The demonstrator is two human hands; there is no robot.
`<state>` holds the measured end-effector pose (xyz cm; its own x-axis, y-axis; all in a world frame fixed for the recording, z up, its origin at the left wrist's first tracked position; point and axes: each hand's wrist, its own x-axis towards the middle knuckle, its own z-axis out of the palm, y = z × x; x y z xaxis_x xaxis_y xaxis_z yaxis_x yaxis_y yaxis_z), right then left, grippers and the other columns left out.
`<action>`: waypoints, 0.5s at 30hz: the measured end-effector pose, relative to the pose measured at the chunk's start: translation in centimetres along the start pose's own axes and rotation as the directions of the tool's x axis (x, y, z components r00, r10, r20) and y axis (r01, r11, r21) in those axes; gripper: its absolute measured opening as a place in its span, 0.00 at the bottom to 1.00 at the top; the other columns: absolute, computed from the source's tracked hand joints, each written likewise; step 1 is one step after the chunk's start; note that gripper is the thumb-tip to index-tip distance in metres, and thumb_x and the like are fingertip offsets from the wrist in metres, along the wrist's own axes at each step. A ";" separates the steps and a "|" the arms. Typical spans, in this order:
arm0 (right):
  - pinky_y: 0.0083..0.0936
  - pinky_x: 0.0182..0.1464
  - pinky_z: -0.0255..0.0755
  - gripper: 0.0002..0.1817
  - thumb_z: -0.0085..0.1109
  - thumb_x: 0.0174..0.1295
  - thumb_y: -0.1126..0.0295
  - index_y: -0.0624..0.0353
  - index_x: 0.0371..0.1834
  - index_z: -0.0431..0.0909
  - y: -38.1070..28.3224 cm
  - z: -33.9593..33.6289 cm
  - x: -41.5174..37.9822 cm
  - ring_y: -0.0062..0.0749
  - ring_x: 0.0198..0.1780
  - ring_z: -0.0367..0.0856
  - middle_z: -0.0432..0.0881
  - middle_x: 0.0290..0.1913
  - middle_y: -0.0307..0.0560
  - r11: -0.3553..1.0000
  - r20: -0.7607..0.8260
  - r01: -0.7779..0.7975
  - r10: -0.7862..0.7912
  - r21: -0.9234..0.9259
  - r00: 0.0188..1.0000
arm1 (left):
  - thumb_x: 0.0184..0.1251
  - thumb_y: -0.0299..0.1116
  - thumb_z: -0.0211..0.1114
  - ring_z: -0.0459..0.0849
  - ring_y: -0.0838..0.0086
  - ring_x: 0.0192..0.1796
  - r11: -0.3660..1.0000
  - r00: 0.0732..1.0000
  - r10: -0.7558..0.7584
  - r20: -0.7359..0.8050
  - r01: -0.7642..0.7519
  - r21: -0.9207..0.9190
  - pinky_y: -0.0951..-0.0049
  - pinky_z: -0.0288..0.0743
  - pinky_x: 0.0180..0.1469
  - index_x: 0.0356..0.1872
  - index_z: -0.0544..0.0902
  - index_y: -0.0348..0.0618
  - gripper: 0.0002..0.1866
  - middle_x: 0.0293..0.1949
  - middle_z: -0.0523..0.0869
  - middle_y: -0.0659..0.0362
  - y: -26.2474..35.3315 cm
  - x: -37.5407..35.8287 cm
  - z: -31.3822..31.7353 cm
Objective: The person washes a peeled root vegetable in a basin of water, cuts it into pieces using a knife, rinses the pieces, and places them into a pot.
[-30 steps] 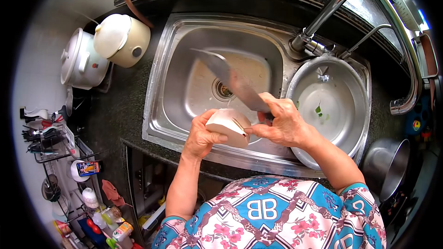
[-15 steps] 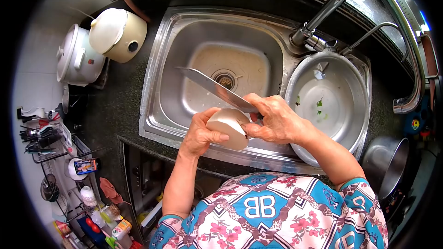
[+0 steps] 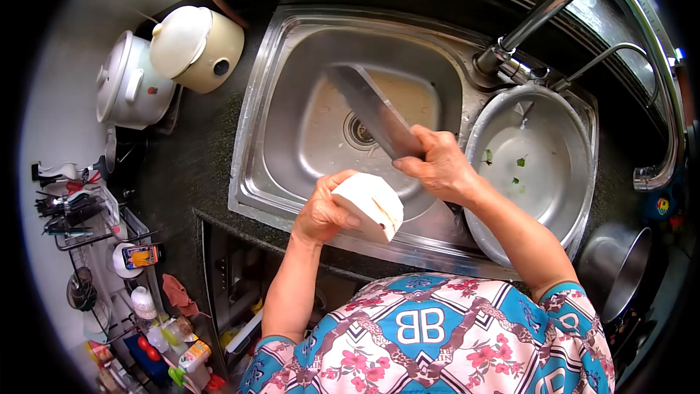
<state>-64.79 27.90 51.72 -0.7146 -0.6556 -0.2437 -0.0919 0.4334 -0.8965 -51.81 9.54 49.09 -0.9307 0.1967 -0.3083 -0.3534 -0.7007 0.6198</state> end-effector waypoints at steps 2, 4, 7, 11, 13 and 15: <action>0.27 0.32 0.69 0.19 0.66 0.48 0.64 0.68 0.34 0.72 -1.4 -0.9 -0.8 0.28 0.26 0.72 0.76 0.23 0.49 0.998 -0.022 0.022 -0.021 0.058 1.000 | 0.27 0.19 0.75 0.82 0.72 0.44 1.000 0.999 0.019 -0.049 -0.019 0.010 0.72 0.73 0.51 0.47 0.77 0.34 0.34 0.41 0.84 0.56 0.0 -0.1 -0.1; 0.23 0.30 0.70 0.24 0.70 0.45 0.59 0.67 0.36 0.74 -1.0 -0.7 -1.1 0.27 0.24 0.75 0.77 0.22 0.48 0.956 -0.142 0.270 -0.253 0.113 0.957 | 0.28 0.19 0.74 0.82 0.72 0.44 0.997 0.992 0.068 -0.104 -0.065 0.033 0.72 0.73 0.51 0.47 0.78 0.36 0.33 0.41 0.84 0.57 -0.1 0.0 0.0; 0.26 0.28 0.69 0.18 0.67 0.45 0.65 0.65 0.35 0.73 -2.8 -1.3 -2.1 0.27 0.22 0.73 0.76 0.22 0.47 0.961 0.006 0.256 -0.258 0.106 0.966 | 0.30 0.19 0.74 0.81 0.72 0.44 0.996 0.991 0.083 -0.108 -0.078 0.046 0.73 0.73 0.50 0.46 0.79 0.36 0.31 0.40 0.84 0.57 0.2 0.4 0.5; 0.33 0.28 0.72 0.19 0.60 0.42 0.72 0.63 0.40 0.71 -2.5 0.1 -2.0 0.41 0.22 0.78 0.76 0.22 0.52 0.913 -0.012 0.408 -0.408 0.021 0.913 | 0.30 0.19 0.74 0.81 0.73 0.43 0.993 0.993 0.050 -0.108 -0.038 0.111 0.73 0.73 0.50 0.46 0.79 0.36 0.30 0.39 0.84 0.58 0.3 0.6 0.5; 0.38 0.28 0.72 0.19 0.56 0.41 0.76 0.63 0.40 0.69 -3.0 0.0 -2.0 0.51 0.25 0.78 0.77 0.23 0.57 0.916 0.028 0.400 -0.400 -0.031 0.916 | 0.30 0.20 0.74 0.81 0.73 0.43 0.985 0.989 0.048 -0.138 -0.024 0.170 0.74 0.73 0.49 0.46 0.79 0.36 0.31 0.39 0.84 0.57 0.5 0.6 0.9; 0.42 0.28 0.71 0.16 0.54 0.40 0.78 0.63 0.37 0.69 -2.9 0.5 -1.8 0.55 0.26 0.77 0.76 0.22 0.58 0.917 0.042 0.385 -0.383 -0.105 0.923 | 0.30 0.20 0.74 0.81 0.73 0.43 0.980 0.990 0.031 -0.137 -0.003 0.199 0.74 0.73 0.49 0.46 0.78 0.35 0.31 0.39 0.84 0.57 0.5 0.5 0.9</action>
<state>-62.87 27.52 54.55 -0.5951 -0.7971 0.1026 -0.4325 0.2100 -0.8768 -52.53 9.93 49.89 -0.9194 0.0792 -0.3851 -0.3624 -0.5509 0.7518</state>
